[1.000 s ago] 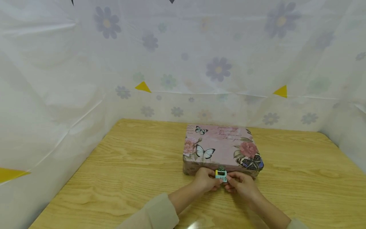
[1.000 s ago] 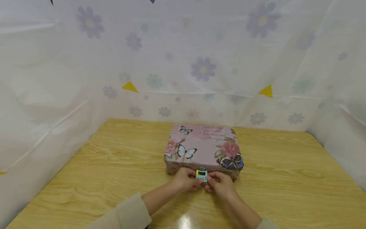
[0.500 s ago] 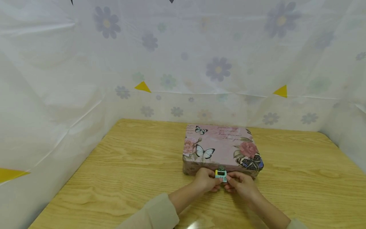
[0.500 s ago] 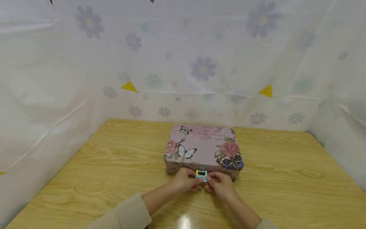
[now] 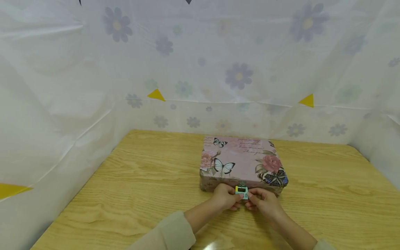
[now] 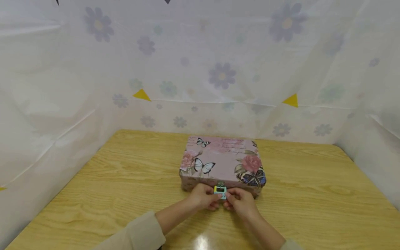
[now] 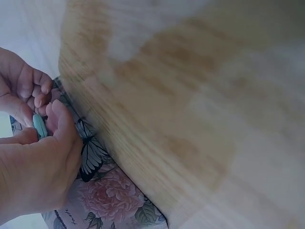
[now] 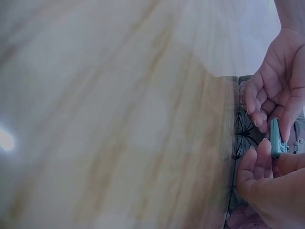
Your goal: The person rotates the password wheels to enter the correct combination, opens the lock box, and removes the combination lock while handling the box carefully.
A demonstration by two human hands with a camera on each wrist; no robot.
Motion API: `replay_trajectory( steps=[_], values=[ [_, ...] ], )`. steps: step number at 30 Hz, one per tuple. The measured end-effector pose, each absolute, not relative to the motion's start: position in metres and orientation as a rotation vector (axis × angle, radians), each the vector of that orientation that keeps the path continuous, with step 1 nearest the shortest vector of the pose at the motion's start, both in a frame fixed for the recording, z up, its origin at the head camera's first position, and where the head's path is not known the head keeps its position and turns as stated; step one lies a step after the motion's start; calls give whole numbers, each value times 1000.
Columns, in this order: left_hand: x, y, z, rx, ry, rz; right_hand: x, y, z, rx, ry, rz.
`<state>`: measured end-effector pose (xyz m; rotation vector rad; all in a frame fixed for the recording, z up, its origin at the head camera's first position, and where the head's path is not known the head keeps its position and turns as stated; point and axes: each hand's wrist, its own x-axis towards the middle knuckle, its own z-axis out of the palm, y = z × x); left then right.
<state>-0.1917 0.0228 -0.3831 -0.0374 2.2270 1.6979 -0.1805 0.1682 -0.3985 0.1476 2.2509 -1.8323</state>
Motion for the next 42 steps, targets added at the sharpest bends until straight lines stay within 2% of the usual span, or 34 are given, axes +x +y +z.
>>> replay_trajectory(
  steps=[42],
  values=[
    [-189,22,-380,-17,2270,1718,-181,167,-397,144,2283,-1798]
  ],
)
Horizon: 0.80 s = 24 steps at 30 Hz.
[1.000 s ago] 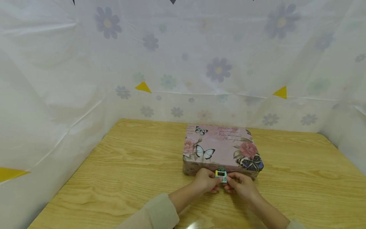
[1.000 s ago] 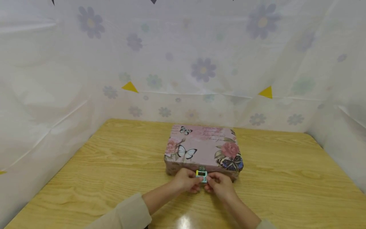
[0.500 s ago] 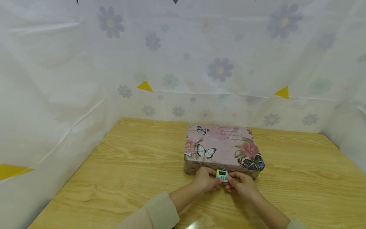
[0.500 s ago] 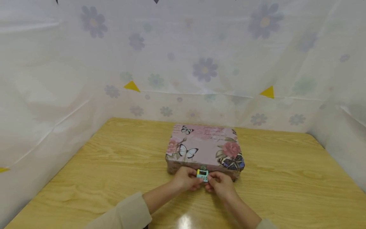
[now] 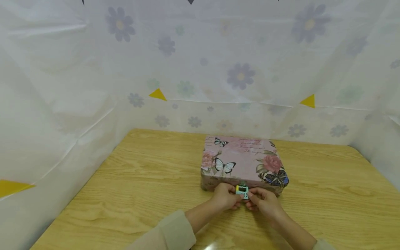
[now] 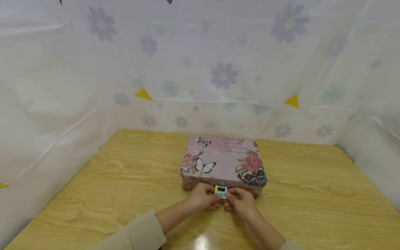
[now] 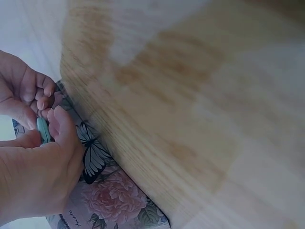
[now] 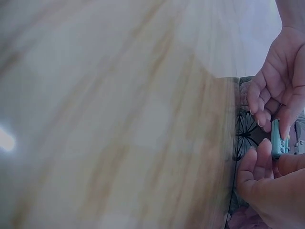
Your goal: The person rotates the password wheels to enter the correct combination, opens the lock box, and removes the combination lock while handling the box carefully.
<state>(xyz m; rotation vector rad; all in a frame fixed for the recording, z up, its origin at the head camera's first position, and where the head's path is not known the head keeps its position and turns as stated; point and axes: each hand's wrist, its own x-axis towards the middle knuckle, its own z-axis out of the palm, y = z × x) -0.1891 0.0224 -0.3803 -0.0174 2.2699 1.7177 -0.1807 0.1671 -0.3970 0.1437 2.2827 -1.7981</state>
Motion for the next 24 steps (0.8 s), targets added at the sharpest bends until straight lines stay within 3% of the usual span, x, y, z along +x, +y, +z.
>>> replay_trajectory(
  steps=[24],
  values=[
    [-190,23,-383,-46,2259,1661,-180,167,-397,160,2275,-1811]
  ],
)
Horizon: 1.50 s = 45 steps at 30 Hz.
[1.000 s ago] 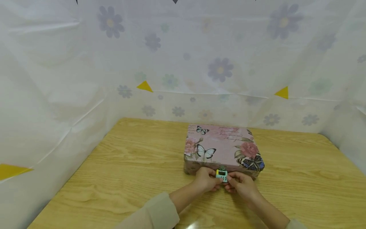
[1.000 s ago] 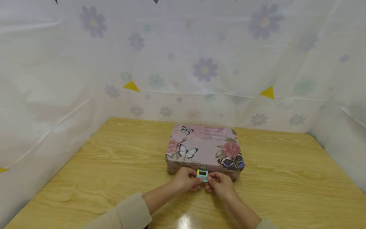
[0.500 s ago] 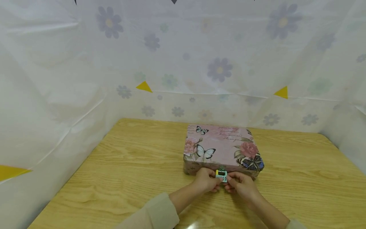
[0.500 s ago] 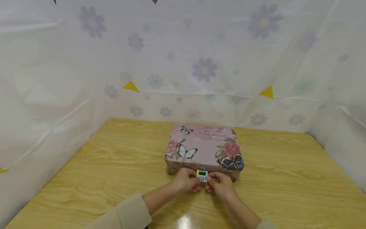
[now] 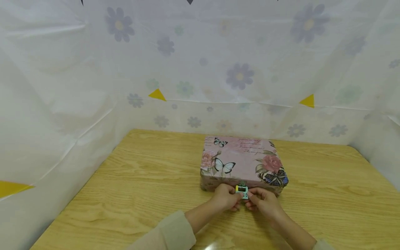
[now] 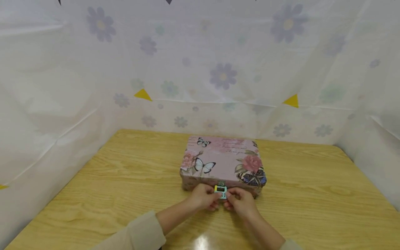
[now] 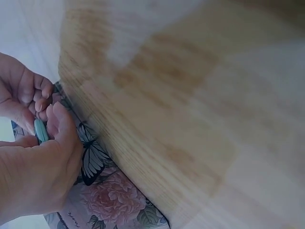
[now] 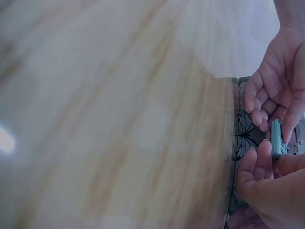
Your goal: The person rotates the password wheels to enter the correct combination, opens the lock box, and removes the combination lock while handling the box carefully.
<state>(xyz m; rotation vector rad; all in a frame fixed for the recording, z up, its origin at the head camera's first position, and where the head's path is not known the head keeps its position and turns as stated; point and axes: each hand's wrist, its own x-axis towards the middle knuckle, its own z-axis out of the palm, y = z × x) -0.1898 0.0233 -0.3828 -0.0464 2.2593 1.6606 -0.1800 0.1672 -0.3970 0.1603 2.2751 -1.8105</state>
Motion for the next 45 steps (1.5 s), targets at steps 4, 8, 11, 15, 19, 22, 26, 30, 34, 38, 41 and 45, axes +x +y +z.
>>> replay_trajectory(
  steps=[4,8,11,15,19,22,26,30,34,38,41,45],
  values=[
    [-189,23,-383,-50,2260,1668,-180,167,-397,155,2269,-1821],
    [-189,23,-384,-51,2261,1698,-179,167,-396,155,2266,-1831],
    [-189,23,-384,-40,2279,1706,-179,167,-396,153,2264,-1840],
    [-189,24,-384,-35,2291,1710,-180,167,-397,160,2255,-1856],
    [-189,24,-384,-33,2285,1725,-179,167,-396,177,2250,-1854],
    [-189,24,-384,-28,2279,1735,-179,167,-396,183,2246,-1853],
    [-189,24,-384,-25,2270,1732,-179,167,-396,186,2245,-1858],
    [-189,25,-384,-33,2272,1714,-179,167,-397,187,2251,-1858],
    [-189,25,-383,-40,2275,1704,-179,166,-397,185,2258,-1852],
    [-188,25,-382,-33,2283,1685,-179,166,-397,180,2273,-1843],
    [-188,24,-383,-16,2273,1683,-179,166,-397,179,2283,-1840],
    [-188,24,-383,-8,2255,1680,-179,166,-398,184,2288,-1841]
  ],
)
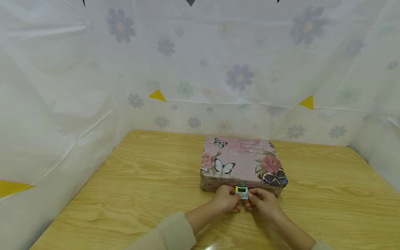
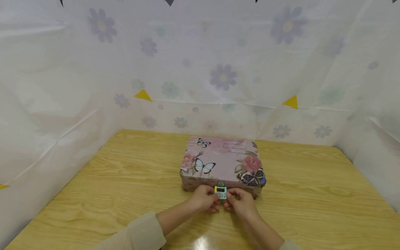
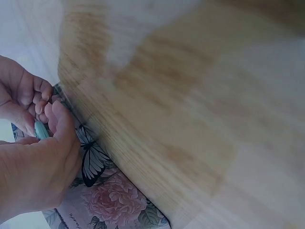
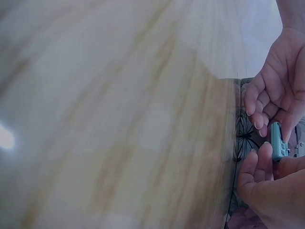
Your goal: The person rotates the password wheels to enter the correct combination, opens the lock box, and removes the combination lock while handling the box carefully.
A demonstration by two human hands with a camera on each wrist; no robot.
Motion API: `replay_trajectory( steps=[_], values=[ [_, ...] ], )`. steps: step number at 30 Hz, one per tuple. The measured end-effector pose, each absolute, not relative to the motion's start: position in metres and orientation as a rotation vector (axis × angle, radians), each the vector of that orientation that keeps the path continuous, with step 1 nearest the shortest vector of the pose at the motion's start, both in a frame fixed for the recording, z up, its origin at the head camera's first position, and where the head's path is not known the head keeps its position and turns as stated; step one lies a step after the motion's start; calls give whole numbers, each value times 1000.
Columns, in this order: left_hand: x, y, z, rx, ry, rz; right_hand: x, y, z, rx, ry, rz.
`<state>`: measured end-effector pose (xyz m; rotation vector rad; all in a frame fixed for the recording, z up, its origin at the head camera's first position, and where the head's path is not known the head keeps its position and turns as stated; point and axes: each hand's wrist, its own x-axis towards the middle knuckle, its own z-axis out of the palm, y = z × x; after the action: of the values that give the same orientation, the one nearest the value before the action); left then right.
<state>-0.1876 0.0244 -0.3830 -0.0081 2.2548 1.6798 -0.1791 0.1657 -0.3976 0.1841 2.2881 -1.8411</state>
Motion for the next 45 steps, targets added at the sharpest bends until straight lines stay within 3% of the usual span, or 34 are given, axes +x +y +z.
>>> replay_trajectory(
  steps=[21,45],
  values=[
    [-190,17,-386,74,2265,1662,-179,165,-396,217,2263,-1859],
    [-190,25,-387,-30,2218,1747,-178,165,-396,197,2280,-1842]
  ],
)
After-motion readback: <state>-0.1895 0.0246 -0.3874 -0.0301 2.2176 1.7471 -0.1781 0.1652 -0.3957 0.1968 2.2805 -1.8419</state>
